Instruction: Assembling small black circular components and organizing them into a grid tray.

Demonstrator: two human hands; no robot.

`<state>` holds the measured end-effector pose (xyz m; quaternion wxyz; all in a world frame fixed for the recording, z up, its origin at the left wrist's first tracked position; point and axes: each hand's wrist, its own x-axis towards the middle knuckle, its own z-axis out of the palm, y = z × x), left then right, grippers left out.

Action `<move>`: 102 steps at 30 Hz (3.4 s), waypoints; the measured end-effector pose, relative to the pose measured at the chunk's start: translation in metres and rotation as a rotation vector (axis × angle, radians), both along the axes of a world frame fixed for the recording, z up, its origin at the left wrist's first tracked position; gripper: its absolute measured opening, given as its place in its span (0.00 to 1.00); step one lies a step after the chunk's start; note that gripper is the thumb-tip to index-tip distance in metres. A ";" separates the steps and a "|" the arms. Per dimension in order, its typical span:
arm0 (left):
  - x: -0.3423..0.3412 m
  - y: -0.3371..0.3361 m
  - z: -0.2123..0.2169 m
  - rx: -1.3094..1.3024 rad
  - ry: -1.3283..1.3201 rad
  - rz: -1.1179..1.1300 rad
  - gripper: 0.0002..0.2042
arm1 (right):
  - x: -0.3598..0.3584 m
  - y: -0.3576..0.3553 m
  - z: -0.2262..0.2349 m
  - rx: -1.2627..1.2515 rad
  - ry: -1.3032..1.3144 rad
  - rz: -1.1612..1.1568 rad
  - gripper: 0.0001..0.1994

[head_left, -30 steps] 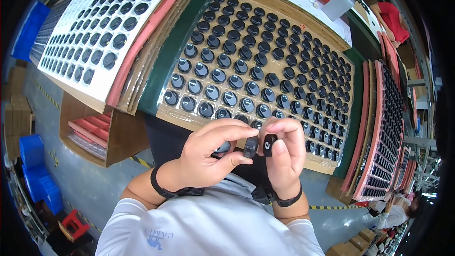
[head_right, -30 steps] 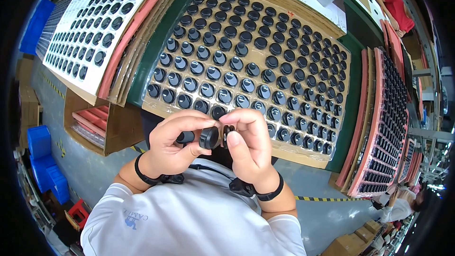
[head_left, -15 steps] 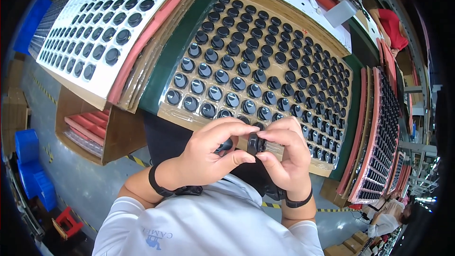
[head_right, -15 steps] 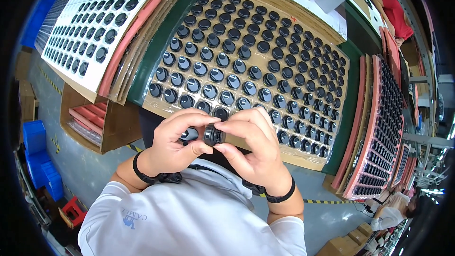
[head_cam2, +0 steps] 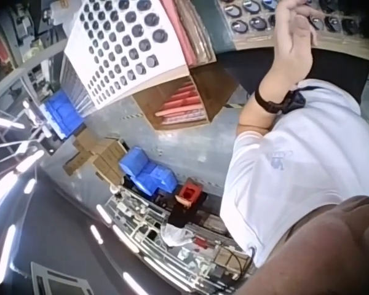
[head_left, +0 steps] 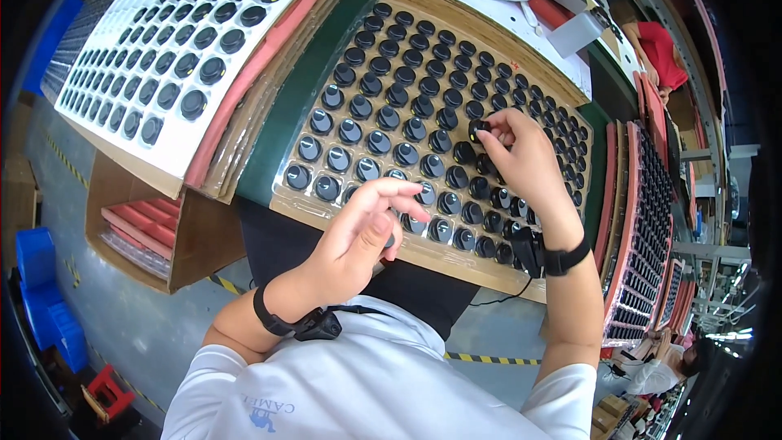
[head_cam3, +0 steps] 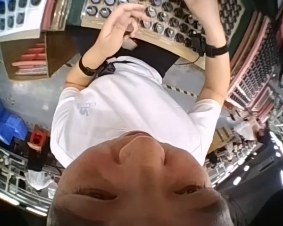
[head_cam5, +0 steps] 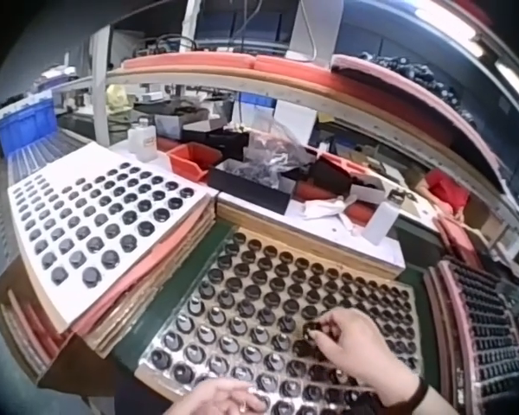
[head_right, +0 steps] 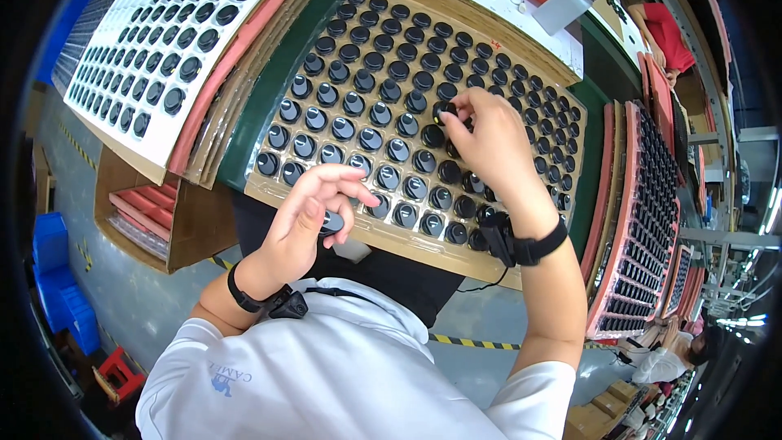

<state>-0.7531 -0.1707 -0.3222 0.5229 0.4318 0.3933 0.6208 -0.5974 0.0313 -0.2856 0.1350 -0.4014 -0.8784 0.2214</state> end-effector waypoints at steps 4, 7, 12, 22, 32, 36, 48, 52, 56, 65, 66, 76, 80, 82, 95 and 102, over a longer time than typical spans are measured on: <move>-0.004 0.000 -0.001 -0.027 -0.011 0.032 0.33 | -0.008 0.013 -0.014 0.074 -0.151 0.015 0.11; -0.008 -0.001 -0.002 -0.038 -0.036 0.040 0.34 | -0.015 0.016 -0.016 0.104 -0.243 0.047 0.11; -0.008 0.003 -0.002 -0.047 -0.073 0.008 0.37 | -0.016 0.001 -0.005 0.231 -0.150 0.139 0.09; 0.002 0.005 -0.001 0.039 -0.068 0.039 0.38 | -0.030 -0.096 0.018 -0.110 0.147 0.568 0.08; -0.003 0.000 -0.006 -0.023 -0.035 -0.028 0.38 | -0.005 -0.050 0.021 -0.291 0.174 0.388 0.10; -0.005 -0.004 -0.003 -0.031 -0.001 -0.059 0.36 | 0.006 -0.015 0.011 0.054 0.053 0.203 0.09; -0.006 -0.012 -0.011 0.151 0.314 0.124 0.20 | 0.022 0.000 0.001 0.312 -0.026 0.079 0.10; 0.010 -0.002 0.007 0.274 0.580 0.318 0.16 | 0.018 -0.052 0.026 -0.364 0.268 0.129 0.09; 0.016 0.002 0.007 0.419 0.775 0.374 0.19 | 0.021 -0.097 0.013 -0.772 0.507 0.217 0.10; 0.022 -0.006 0.009 0.324 0.742 0.334 0.21 | 0.030 -0.119 -0.008 -0.358 0.591 0.275 0.12; 0.022 -0.006 0.010 0.312 0.751 0.341 0.21 | 0.031 -0.119 -0.007 -0.370 0.596 0.285 0.12; 0.016 0.001 0.004 0.117 0.171 0.054 0.18 | 0.035 -0.122 -0.024 -1.364 1.184 0.119 0.14; 0.020 0.000 0.002 0.082 0.080 0.062 0.18 | 0.033 -0.125 -0.031 -1.394 1.274 0.100 0.17; 0.019 -0.001 0.001 0.067 0.074 0.077 0.18 | 0.032 -0.127 -0.029 -1.365 1.285 0.087 0.18; 0.021 -0.004 0.011 0.305 0.531 0.192 0.18 | 0.021 -0.133 -0.007 -0.273 0.806 0.150 0.14; 0.017 -0.006 0.009 0.306 0.509 0.206 0.18 | 0.017 -0.127 -0.019 -0.049 0.775 0.305 0.11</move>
